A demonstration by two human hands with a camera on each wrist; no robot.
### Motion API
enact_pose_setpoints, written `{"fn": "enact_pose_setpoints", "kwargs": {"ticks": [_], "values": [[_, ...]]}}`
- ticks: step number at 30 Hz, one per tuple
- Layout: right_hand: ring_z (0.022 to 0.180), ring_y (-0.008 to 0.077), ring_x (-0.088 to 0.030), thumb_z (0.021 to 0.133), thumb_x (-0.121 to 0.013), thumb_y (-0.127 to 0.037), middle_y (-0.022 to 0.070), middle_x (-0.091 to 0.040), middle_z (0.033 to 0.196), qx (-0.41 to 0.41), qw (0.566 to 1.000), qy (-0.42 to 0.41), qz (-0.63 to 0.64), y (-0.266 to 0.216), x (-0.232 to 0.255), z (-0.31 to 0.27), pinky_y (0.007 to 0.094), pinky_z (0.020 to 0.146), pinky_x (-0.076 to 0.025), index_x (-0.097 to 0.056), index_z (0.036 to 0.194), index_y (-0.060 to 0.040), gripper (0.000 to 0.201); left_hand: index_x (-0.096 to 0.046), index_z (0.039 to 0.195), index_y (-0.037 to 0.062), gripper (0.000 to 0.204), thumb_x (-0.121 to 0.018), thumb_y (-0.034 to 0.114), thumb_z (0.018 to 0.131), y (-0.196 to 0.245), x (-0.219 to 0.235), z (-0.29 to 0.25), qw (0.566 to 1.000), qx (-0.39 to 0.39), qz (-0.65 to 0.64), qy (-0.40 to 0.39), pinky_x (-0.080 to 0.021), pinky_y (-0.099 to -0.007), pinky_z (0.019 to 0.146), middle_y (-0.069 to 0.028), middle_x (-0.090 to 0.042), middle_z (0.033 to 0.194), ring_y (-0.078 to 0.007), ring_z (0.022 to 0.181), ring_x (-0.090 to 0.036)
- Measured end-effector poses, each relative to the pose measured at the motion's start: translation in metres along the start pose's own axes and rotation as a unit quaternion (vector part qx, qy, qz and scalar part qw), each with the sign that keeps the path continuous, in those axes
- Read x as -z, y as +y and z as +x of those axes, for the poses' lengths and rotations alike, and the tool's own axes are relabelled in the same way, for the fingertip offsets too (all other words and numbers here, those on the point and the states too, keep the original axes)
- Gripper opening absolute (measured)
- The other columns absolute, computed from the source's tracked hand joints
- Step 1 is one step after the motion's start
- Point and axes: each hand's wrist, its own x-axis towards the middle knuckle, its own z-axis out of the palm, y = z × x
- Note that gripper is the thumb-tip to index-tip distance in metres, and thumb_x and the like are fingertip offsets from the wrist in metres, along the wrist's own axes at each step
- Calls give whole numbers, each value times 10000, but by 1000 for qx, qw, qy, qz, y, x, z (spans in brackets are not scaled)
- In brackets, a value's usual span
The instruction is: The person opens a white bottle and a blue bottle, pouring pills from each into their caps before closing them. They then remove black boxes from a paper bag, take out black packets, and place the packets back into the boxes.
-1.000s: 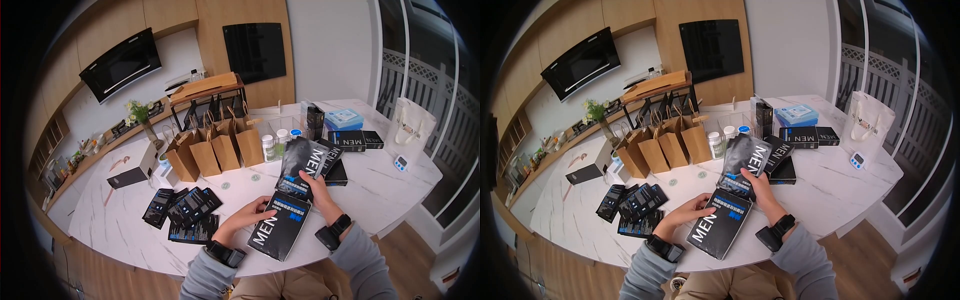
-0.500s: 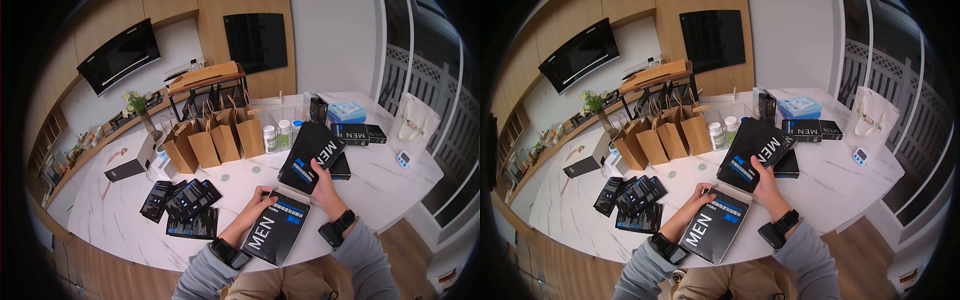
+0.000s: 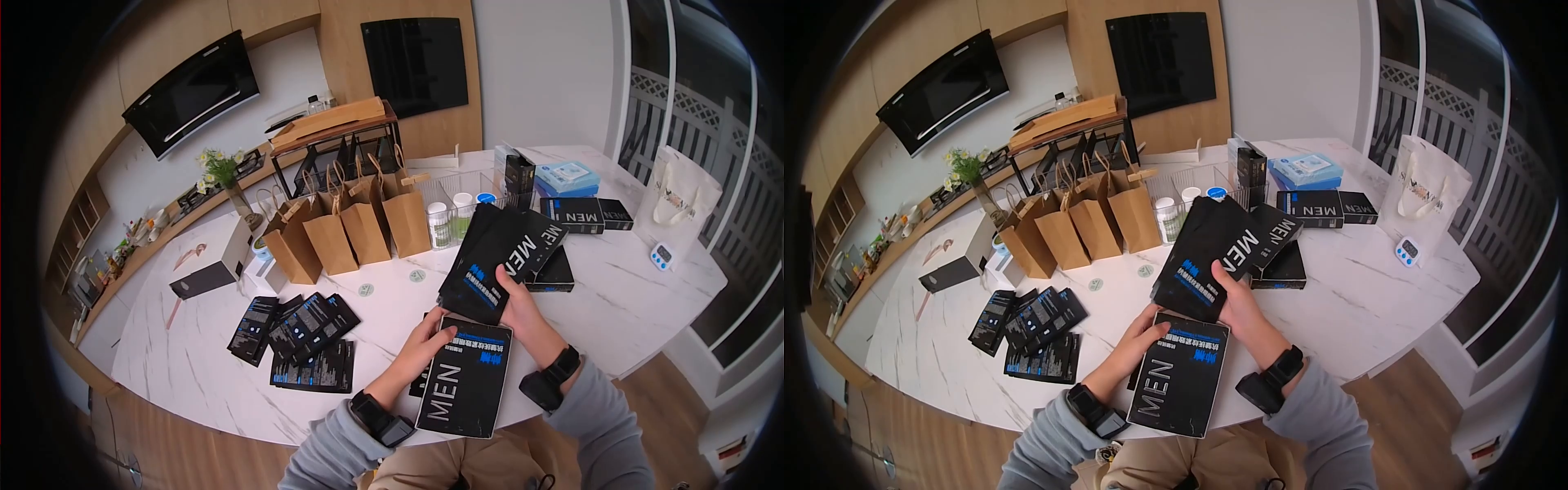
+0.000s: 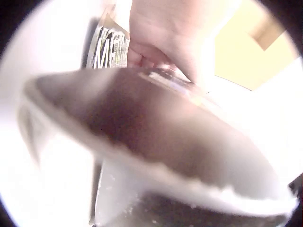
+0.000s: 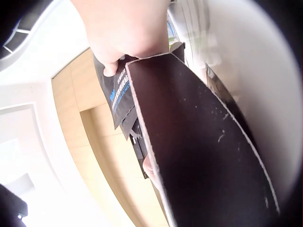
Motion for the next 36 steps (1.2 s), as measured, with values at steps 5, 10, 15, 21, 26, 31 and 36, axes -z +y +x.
{"fn": "enact_pose_setpoints", "kwargs": {"ticks": [5, 10, 15, 21, 26, 31, 36], "values": [[949, 197, -578, 852, -576, -209, 82, -555, 1082, 2, 1000, -9, -11, 1, -3, 0, 357, 810, -502, -449, 1155, -40, 370, -327, 1241, 20, 437, -508, 133, 859, -2, -2, -1, 1000, 12, -15, 7, -413, -243, 803, -92, -514, 1075, -112, 944, -504], [942, 177, -571, 844, -588, -193, 65, -556, 1055, 2, 999, 8, -37, -2, -6, -2, 320, 802, -492, -456, 1146, -34, 367, -324, 1149, 30, 371, -532, 111, 851, 3, -5, 0, 1000, 4, 0, 15, -442, -236, 756, -99, -570, 994, -113, 872, -555], [970, 158, -547, 828, -610, -212, 58, -538, 1076, 22, 994, 26, -101, -7, -11, -6, 291, 815, -470, -448, 1165, -36, 413, -310, 1070, 48, 343, -562, 81, 839, -3, -2, 2, 999, -19, -15, 22, -459, -239, 730, -98, -604, 941, -117, 843, -576], [998, 151, -527, 826, -614, -246, 52, -517, 1118, 20, 990, 51, -132, -9, -16, -10, 294, 832, -458, -425, 1198, -39, 466, -305, 1056, 67, 327, -553, 72, 844, 4, -4, -1, 998, -24, -51, 42, -459, -224, 685, -96, -603, 912, -99, 778, -571], [1011, 134, -513, 846, -591, -237, 37, -508, 1147, 41, 992, 43, -110, -5, -9, -5, 272, 861, -426, -414, 1218, -39, 457, -303, 1034, 100, 311, -547, 52, 846, 0, 2, 2, 996, -45, -36, 66, -437, -194, 607, -81, -591, 862, -70, 709, -536], [1019, 131, -504, 843, -595, -237, 40, -508, 1151, 56, 991, 32, -116, -3, -6, -3, 268, 871, -412, -415, 1219, -31, 465, -302, 1027, 105, 307, -542, 39, 847, 2, 1, 2, 995, -44, -52, 75, -425, -183, 579, -70, -588, 841, -63, 696, -526], [1027, 132, -499, 839, -599, -234, 44, -510, 1151, 69, 990, 25, -122, -6, -9, -5, 268, 874, -408, -412, 1220, -21, 475, -297, 1033, 104, 310, -539, 41, 850, 0, 3, 2, 996, -46, -34, 68, -425, -186, 580, -63, -584, 830, -60, 693, -524]]}}
